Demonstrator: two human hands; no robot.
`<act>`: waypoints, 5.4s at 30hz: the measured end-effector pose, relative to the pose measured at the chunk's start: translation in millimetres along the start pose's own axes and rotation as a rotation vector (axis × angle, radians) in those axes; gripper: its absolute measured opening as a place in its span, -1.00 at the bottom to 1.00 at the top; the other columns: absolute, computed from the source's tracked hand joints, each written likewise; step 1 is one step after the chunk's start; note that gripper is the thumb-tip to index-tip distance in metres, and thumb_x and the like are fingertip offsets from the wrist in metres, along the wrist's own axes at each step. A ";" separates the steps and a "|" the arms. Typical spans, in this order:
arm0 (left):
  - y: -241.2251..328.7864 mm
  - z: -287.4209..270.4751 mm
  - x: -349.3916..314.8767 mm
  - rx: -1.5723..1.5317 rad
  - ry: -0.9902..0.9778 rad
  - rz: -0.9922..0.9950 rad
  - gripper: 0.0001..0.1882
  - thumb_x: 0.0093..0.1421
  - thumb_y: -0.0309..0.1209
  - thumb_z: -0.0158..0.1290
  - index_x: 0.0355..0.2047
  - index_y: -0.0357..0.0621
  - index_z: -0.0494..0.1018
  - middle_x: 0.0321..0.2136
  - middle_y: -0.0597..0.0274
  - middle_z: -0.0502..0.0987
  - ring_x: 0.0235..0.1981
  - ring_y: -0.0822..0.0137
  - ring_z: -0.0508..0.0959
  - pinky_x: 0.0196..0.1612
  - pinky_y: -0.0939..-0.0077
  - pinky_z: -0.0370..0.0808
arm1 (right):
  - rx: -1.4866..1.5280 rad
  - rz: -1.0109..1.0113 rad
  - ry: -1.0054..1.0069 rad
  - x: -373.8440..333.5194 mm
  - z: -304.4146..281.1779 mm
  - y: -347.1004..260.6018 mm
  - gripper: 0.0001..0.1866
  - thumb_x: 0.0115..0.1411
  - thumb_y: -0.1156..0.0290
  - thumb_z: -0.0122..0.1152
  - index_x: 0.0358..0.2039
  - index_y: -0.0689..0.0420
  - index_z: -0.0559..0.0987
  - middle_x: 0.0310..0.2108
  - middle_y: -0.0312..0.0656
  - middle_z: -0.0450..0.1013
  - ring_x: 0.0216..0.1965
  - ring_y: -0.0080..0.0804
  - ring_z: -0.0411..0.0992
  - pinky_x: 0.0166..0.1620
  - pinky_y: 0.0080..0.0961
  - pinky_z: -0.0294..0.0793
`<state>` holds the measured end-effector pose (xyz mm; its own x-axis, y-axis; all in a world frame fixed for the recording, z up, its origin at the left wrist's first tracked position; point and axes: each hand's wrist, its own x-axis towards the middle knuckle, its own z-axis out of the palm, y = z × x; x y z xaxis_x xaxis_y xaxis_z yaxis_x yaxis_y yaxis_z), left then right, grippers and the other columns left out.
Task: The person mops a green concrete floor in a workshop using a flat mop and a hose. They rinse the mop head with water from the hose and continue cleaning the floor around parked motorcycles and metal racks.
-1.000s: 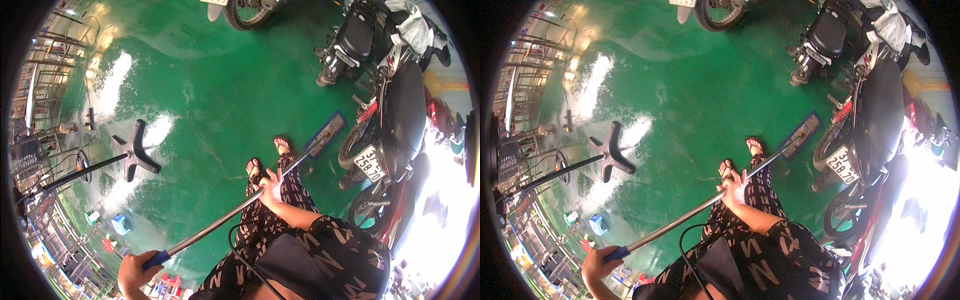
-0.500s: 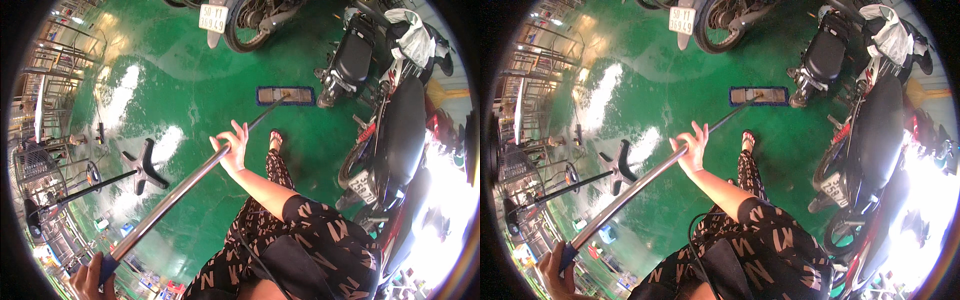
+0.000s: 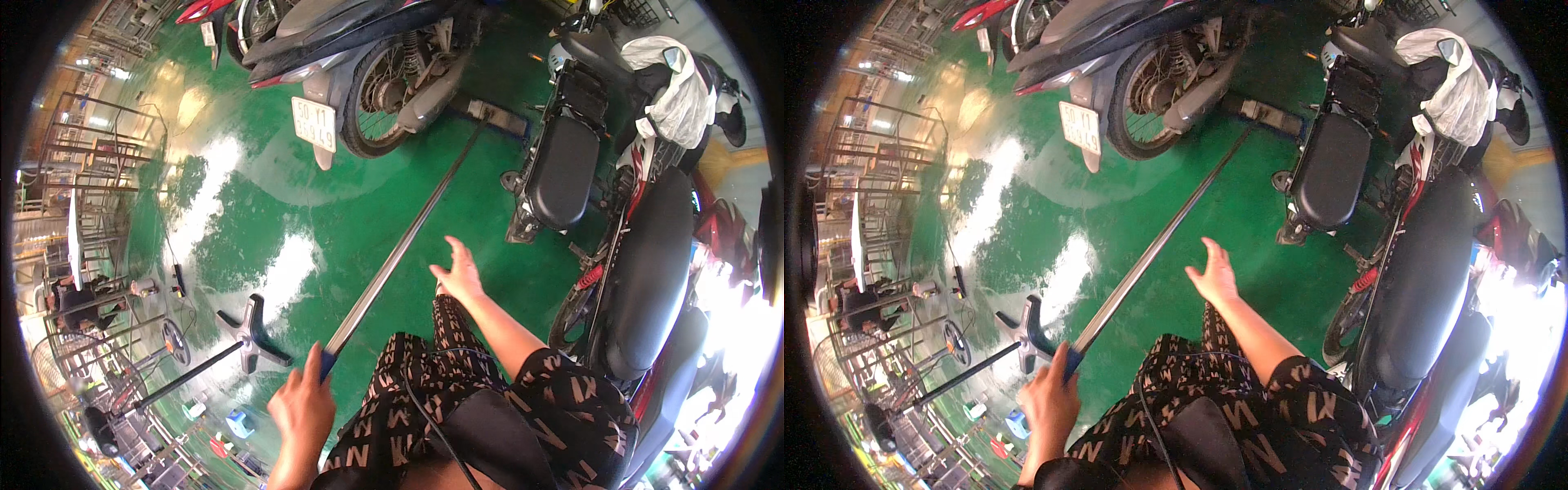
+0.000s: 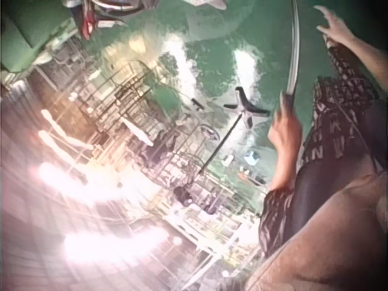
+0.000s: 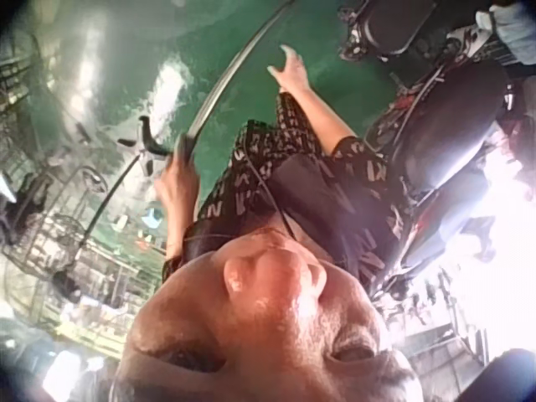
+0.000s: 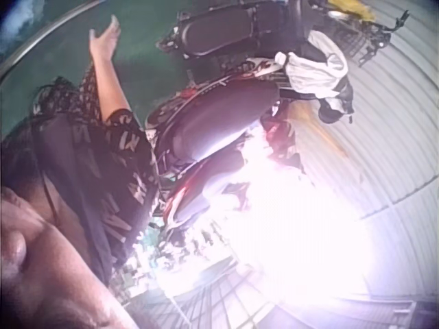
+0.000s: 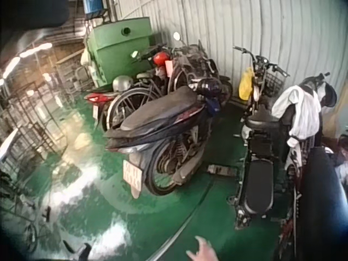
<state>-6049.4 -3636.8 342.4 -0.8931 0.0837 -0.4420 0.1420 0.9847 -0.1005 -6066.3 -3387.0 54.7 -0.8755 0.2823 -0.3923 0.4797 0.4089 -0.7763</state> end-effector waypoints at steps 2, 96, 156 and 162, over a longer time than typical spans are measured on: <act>18.5 20.1 57.1 0.010 0.044 0.053 -0.42 0.02 -0.33 0.07 0.10 0.19 0.23 -0.53 0.14 0.44 -0.58 0.09 0.51 -0.53 0.20 0.44 | -0.070 0.090 0.010 12.7 -24.1 26.2 -0.27 -0.09 0.26 0.31 0.09 0.05 0.18 -0.01 0.08 0.27 0.01 -0.02 0.28 0.05 -0.25 0.31; 33.3 162.0 298.5 -0.381 -0.463 0.144 -0.54 0.07 -0.07 0.04 -0.27 -0.23 0.28 -0.55 -0.20 0.44 -0.46 -0.17 0.48 -0.41 0.07 0.36 | 0.090 0.236 -0.102 122.2 -56.6 52.4 -0.47 0.07 0.19 0.14 0.04 0.08 0.29 -0.09 0.00 0.38 -0.06 -0.09 0.36 -0.04 -0.28 0.36; 25.5 -18.0 172.1 -0.486 -0.696 0.017 -0.63 -0.06 -0.33 0.11 -0.28 -0.26 0.31 -0.50 -0.19 0.49 -0.38 -0.17 0.50 -0.31 0.08 0.42 | -0.669 -0.263 -0.502 270.3 -54.9 -45.5 -0.86 -0.05 0.52 0.14 -0.42 0.03 0.55 0.21 0.14 -0.01 0.23 0.40 -0.43 0.25 0.14 -0.25; -60.3 -57.8 108.9 -0.403 -0.810 -0.046 -0.64 -0.08 -0.28 0.12 -0.32 -0.25 0.38 -0.50 -0.15 0.50 -0.41 -0.10 0.52 -0.35 0.16 0.41 | -0.622 -0.349 -0.442 165.9 4.6 -88.7 -0.78 -0.08 0.48 0.18 -0.34 0.01 0.54 0.13 0.12 0.12 0.23 0.39 -0.30 0.20 0.28 -0.21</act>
<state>-6179.9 -3678.3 351.9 -0.2991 0.0603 -0.9523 -0.1824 0.9760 0.1191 -6254.3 -3380.4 56.2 -0.8600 -0.2618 -0.4380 0.0089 0.8505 -0.5259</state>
